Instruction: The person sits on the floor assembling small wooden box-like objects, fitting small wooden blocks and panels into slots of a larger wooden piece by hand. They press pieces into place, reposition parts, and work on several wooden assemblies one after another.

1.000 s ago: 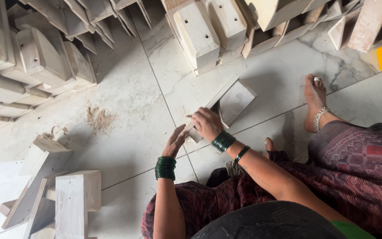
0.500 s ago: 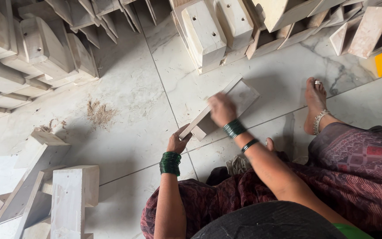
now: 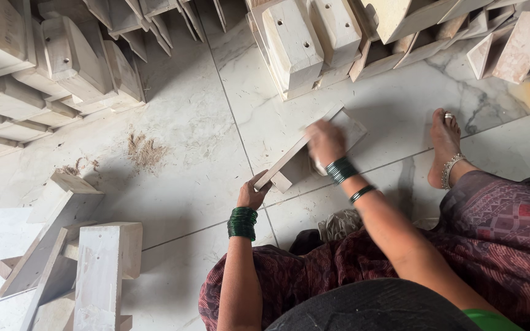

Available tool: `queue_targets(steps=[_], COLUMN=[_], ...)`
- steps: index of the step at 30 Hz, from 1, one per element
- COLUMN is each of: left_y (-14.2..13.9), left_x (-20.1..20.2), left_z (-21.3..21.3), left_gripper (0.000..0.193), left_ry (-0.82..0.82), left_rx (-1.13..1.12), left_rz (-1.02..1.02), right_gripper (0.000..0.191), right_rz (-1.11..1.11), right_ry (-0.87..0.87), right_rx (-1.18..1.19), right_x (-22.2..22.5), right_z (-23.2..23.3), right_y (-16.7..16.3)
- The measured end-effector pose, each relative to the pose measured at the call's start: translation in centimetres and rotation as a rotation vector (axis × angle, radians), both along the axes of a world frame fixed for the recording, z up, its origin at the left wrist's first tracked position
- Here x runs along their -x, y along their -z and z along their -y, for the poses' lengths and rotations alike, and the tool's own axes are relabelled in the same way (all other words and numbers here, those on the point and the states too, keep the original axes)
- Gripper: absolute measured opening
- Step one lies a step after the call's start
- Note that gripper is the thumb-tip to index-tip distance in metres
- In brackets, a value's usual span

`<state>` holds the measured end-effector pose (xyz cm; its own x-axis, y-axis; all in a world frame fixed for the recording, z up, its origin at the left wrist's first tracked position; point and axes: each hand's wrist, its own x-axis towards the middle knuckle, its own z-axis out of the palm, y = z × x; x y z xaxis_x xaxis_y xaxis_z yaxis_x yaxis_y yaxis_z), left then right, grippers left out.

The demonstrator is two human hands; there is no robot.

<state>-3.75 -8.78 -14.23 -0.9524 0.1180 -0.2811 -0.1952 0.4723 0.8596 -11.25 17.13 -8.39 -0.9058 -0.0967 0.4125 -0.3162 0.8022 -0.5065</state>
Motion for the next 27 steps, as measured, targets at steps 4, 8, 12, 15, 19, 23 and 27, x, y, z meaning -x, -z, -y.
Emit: queue_targets(steps=[4,8,12,15,19,23,27], left_y=[-0.4,-0.7,0.1,1.4,2.1,1.3,0.0], left_x=[0.1,0.2,0.2,0.1,0.0,-0.1,-0.1], left_z=[-0.2,-0.4,-0.1,0.3,0.4,0.2,-0.1], left_gripper=[0.045,0.045,0.043,0.043,0.027,0.041,0.045], left_ry=[-0.007,-0.011,0.006,-0.025,-0.016,-0.007,-0.007], left_rx=[0.002,0.011,-0.007,0.01,0.175,0.085,0.07], left_rz=[0.016,0.015,-0.03,0.012,0.03,0.002,0.002], right_gripper=[0.012,0.014,0.017,0.01,0.01,0.013,0.014], right_rz=[-0.032,0.016,0.051,-0.041,0.133,-0.024,0.001], right_ry=[0.189,0.307,0.041,-0.257,-0.307,-0.291,0.007], right_rx=[-0.097,-0.063,0.001,0.009,0.005,0.005,-0.018], right_x=[1.7,1.5,-0.9,-3.6,-4.6,-3.3,-0.1], right_z=[-2.9,-2.0,2.6,7.0,9.1,7.0,2.0], right_y=[-0.8,-0.2,1.8,2.9,3.5,3.3,2.4])
